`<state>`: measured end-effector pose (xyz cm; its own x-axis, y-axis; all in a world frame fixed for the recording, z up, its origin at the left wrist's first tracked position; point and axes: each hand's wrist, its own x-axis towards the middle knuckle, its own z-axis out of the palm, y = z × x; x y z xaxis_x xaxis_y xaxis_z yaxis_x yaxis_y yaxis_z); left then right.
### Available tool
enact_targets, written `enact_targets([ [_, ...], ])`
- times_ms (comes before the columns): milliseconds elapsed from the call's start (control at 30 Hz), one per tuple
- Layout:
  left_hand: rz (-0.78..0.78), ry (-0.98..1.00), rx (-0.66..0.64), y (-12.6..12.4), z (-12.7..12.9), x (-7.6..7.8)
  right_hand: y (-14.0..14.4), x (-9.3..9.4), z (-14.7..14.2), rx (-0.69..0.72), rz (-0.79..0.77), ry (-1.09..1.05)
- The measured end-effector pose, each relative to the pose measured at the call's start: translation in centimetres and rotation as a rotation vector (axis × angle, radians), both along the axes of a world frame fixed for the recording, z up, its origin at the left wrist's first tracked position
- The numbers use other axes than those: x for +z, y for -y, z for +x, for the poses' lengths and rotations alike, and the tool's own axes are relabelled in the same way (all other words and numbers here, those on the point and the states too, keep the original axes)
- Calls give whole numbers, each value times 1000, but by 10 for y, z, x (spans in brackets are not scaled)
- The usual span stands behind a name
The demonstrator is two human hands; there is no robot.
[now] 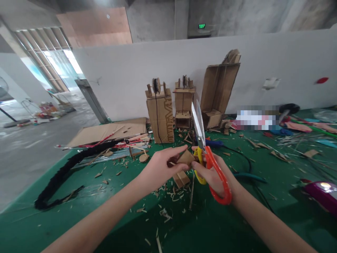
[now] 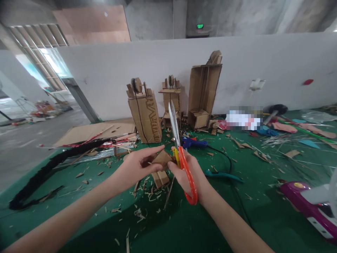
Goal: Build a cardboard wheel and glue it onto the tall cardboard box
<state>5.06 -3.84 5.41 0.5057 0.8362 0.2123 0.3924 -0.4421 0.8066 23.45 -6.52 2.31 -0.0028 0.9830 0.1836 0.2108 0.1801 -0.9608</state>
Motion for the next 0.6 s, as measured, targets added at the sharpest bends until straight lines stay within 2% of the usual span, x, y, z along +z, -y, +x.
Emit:
enact_targets([
  [167, -73, -72, -195, -3, -11, 13, 0, 0, 1, 137, -76, -102],
  [467, -108, -126, -149, 0, -11, 14, 0, -4, -2, 121, -120, -154],
  [533, -161, -88, -187, 1, -10, 15, -1, -6, -1, 110, -93, -132],
  [600, -279, 0, -237, 1, -9, 15, -3, -7, 0, 92, -76, -136],
])
